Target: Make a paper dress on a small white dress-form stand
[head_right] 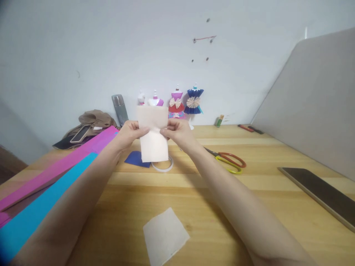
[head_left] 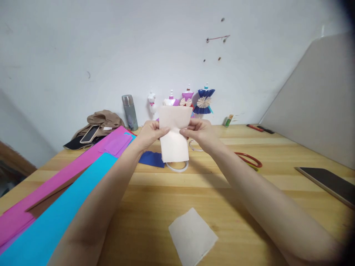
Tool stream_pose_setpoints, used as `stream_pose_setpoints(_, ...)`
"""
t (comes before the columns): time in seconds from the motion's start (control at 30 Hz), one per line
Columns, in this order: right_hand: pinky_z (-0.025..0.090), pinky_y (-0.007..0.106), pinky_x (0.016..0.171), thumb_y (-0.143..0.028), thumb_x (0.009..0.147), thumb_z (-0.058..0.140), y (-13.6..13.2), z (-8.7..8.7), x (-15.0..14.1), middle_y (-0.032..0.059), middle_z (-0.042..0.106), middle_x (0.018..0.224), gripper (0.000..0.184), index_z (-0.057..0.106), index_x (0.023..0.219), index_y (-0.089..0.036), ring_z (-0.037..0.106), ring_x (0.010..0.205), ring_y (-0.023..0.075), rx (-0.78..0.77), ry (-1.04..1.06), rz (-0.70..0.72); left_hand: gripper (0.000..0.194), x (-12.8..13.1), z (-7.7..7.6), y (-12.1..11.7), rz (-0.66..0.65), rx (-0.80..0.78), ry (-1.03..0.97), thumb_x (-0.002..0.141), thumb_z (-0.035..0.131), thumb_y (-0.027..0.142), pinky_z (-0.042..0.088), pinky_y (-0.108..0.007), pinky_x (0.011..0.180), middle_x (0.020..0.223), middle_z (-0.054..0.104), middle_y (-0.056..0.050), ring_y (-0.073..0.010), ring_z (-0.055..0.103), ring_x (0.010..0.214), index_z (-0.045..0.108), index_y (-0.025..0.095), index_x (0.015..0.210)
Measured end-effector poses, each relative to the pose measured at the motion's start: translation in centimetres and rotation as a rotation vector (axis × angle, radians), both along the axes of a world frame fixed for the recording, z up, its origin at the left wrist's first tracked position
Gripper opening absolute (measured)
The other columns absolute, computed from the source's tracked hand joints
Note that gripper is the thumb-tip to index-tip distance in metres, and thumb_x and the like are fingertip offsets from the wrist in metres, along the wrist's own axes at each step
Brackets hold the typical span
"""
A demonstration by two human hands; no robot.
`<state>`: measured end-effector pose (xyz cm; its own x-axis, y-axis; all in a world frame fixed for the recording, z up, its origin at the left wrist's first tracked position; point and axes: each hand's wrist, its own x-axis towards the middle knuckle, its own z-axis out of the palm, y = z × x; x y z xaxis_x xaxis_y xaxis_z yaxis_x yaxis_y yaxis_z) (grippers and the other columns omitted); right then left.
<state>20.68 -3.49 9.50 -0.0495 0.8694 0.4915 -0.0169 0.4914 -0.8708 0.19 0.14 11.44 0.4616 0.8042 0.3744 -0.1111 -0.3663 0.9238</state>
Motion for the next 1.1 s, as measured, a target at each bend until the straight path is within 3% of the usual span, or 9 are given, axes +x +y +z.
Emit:
stream_pose_setpoints(0.2,0.050,0.032,0.053,-0.040,0.064,0.089,0.0,0.0,0.0,0.0029,0.070,0.073,0.030,0.075,0.083,-0.022,0.064,0.061,0.0184,-0.007,-0.020,0.021,0.043,0.1,-0.1,-0.1,-0.006,-0.003,0.014,0.054,0.095,0.051,0.048,-0.026,0.062,0.069,0.076,-0.006,-0.0150,0.064,0.062,0.077,0.014,0.067)
stream_pose_setpoints(0.37,0.049,0.032,0.054,-0.055,0.069,0.084,-0.1,0.1,-0.1,0.0011,0.065,0.065,0.036,0.070,0.072,-0.022,0.058,0.057,0.0154,-0.003,-0.014,-0.033,0.042,-0.2,-0.3,-0.2,-0.016,0.015,0.074,0.060,0.093,0.051,0.050,-0.028,0.062,0.072,0.077,-0.007,-0.0178,0.067,0.064,0.075,0.013,0.066)
stream_pose_setpoints(0.53,0.042,0.029,0.048,-0.055,0.070,0.084,-0.2,0.2,0.0,-0.0015,0.057,0.057,0.036,0.068,0.069,-0.022,0.049,0.051,0.0123,0.003,-0.042,-0.069,0.047,-0.2,-0.5,-0.2,-0.051,-0.026,0.115,0.064,0.091,0.056,0.052,-0.029,0.063,0.073,0.077,-0.009,-0.0188,0.068,0.066,0.075,0.013,0.069)
stream_pose_setpoints(0.77,0.036,0.030,0.044,-0.055,0.072,0.083,-0.1,0.1,0.1,-0.0005,0.052,0.054,0.039,0.064,0.062,-0.023,0.044,0.048,0.0123,0.016,-0.073,-0.061,0.059,0.2,-0.8,0.3,-0.039,-0.078,0.042,0.056,0.091,0.068,0.047,-0.026,0.056,0.062,0.071,-0.005,-0.0141,0.060,0.056,0.070,0.014,0.063)
stream_pose_setpoints(0.9,0.035,0.030,0.044,-0.059,0.073,0.082,0.1,-0.2,0.2,-0.0003,0.053,0.054,0.042,0.062,0.061,-0.023,0.044,0.049,0.0124,-0.006,-0.086,-0.078,0.059,0.0,-0.8,0.2,-0.061,-0.094,0.075,0.059,0.090,0.067,0.051,-0.029,0.060,0.071,0.075,-0.009,-0.0184,0.067,0.064,0.073,0.012,0.071)
stream_pose_setpoints(1.1,0.037,0.029,0.046,-0.060,0.080,0.077,0.6,-0.5,0.3,-0.0020,0.050,0.055,0.041,0.060,0.068,-0.024,0.043,0.049,0.0118,-0.016,-0.034,-0.116,0.058,0.1,-1.2,-0.1,-0.120,-0.165,0.121,0.054,0.098,0.051,0.057,-0.035,0.075,0.092,0.081,-0.014,-0.0278,0.075,0.085,0.077,0.011,0.090)
